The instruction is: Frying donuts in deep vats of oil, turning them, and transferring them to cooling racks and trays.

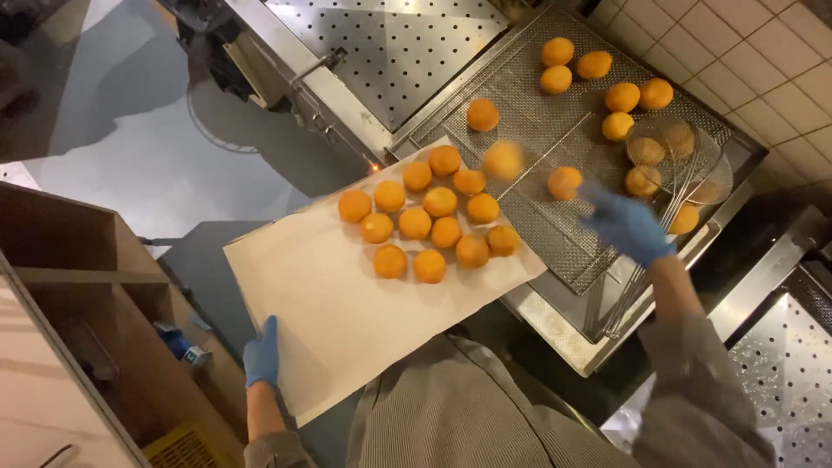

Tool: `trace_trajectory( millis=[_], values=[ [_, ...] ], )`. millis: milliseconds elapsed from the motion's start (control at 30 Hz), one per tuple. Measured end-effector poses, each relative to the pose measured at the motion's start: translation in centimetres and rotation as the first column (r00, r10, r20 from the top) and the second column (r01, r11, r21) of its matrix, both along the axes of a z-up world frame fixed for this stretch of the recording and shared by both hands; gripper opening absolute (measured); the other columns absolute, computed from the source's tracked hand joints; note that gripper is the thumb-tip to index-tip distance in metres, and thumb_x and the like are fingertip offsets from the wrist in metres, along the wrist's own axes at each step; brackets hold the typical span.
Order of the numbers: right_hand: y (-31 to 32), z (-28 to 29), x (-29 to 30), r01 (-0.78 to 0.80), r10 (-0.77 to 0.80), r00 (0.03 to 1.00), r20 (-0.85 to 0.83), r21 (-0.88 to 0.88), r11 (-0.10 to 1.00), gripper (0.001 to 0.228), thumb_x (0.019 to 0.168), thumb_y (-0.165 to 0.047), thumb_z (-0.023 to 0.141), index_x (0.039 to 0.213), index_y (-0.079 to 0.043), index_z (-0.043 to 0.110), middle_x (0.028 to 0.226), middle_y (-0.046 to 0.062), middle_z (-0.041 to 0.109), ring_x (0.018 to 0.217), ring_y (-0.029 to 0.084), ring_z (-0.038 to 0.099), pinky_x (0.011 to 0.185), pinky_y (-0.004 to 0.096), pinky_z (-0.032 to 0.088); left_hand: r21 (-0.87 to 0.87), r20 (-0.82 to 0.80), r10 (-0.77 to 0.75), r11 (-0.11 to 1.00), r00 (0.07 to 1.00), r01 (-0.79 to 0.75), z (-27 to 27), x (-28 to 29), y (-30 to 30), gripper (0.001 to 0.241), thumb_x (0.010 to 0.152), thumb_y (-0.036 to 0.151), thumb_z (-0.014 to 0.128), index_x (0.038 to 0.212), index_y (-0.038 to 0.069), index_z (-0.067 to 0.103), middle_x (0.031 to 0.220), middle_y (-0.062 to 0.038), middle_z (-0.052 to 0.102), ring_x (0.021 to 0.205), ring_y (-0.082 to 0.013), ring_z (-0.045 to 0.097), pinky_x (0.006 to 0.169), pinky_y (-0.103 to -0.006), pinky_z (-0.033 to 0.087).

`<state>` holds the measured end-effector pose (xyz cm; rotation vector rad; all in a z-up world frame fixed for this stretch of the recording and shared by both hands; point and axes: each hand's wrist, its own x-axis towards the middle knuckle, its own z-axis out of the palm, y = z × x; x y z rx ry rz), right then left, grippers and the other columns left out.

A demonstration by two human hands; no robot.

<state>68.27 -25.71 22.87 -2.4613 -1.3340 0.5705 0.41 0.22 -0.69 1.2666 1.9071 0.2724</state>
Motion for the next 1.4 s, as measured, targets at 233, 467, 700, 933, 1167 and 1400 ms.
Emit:
trace_trajectory(
  millis=[233, 467, 700, 933, 1167, 1400],
  values=[
    [0.4, 2.7, -17.3, -0.381, 0.341, 0.911, -0.231, -0.164, 0.91, 0.067, 0.087, -0.04, 0.073, 0.149, -0.032, 0.049, 0.101, 0.005, 0.074, 0.085, 0.027, 0.073, 0.079, 0.039, 0.057, -0.025, -0.04, -0.019, 1.0, 0.999, 0.018, -0.5, 0.1, -0.4, 0.081, 0.095, 0.064, 0.061, 0.108, -0.015, 0.071, 0.108, -0.034, 0.071, 0.104, -0.0427, 0.069, 0.087, -0.0477, 0.051],
    [-2.8, 2.6, -18.3, -0.416, 0.383, 0.897, -0.221, -0.13, 0.9, 0.067, 0.088, -0.037, 0.07, 0.15, -0.032, 0.046, 0.109, 0.005, 0.073, 0.088, 0.029, 0.07, 0.08, 0.04, 0.056, 0.027, -0.054, -0.071, 0.997, 0.996, 0.072, -2.1, -0.3, -0.5, 0.081, 0.099, 0.064, 0.059, 0.101, -0.016, 0.072, 0.101, -0.036, 0.071, 0.1, -0.0454, 0.069, 0.086, -0.0505, 0.05],
    [-3.1, 7.0, -15.0, -0.209, 0.098, 0.969, -0.229, -0.536, 0.818, 0.066, 0.089, -0.048, 0.069, 0.151, -0.039, 0.048, 0.098, 0.012, 0.073, 0.09, 0.027, 0.073, 0.085, 0.037, 0.057, -0.005, -0.204, -0.196, 0.98, 0.959, 0.199, -7.3, -3.5, 0.1, 0.088, 0.108, 0.068, 0.056, 0.102, -0.018, 0.073, 0.102, -0.046, 0.066, 0.11, -0.0536, 0.062, 0.094, -0.0541, 0.047],
    [-1.9, 2.8, 1.1, 0.204, -0.191, 0.977, 0.091, -0.161, 0.966, 0.062, 0.097, -0.056, 0.061, 0.15, -0.026, 0.052, 0.11, 0.016, 0.077, 0.104, 0.035, 0.073, 0.094, 0.046, 0.054, -0.06, -0.122, -0.071, 0.996, 0.99, 0.064, 0.1, -0.2, -0.2, 0.083, 0.104, 0.062, 0.058, 0.118, -0.018, 0.069, 0.118, -0.04, 0.068, 0.117, -0.0469, 0.064, 0.095, -0.0481, 0.048],
    [10.2, -12.1, 16.4, 0.248, -0.261, 0.897, 0.356, 0.083, 0.965, 0.071, 0.089, -0.051, 0.073, 0.148, -0.016, 0.054, 0.113, 0.023, 0.071, 0.098, 0.046, 0.068, 0.079, 0.055, 0.054, -0.104, -0.097, -0.021, 0.995, 0.995, 0.011, -0.8, -1.5, 0.1, 0.087, 0.097, 0.065, 0.057, 0.12, -0.018, 0.067, 0.124, -0.037, 0.069, 0.123, -0.0418, 0.064, 0.101, -0.0451, 0.047],
    [16.5, -17.6, 16.9, 0.449, -0.428, 0.853, 0.301, -0.002, 0.894, 0.055, 0.091, -0.05, 0.073, 0.129, -0.012, 0.065, 0.11, 0.023, 0.073, 0.101, 0.044, 0.068, 0.083, 0.055, 0.054, -0.062, -0.081, -0.066, 0.996, 0.995, 0.061, 0.4, -1.1, -0.4, 0.084, 0.096, 0.067, 0.055, 0.12, -0.012, 0.069, 0.121, -0.035, 0.068, 0.12, -0.0437, 0.064, 0.101, -0.0445, 0.046]
  ],
)
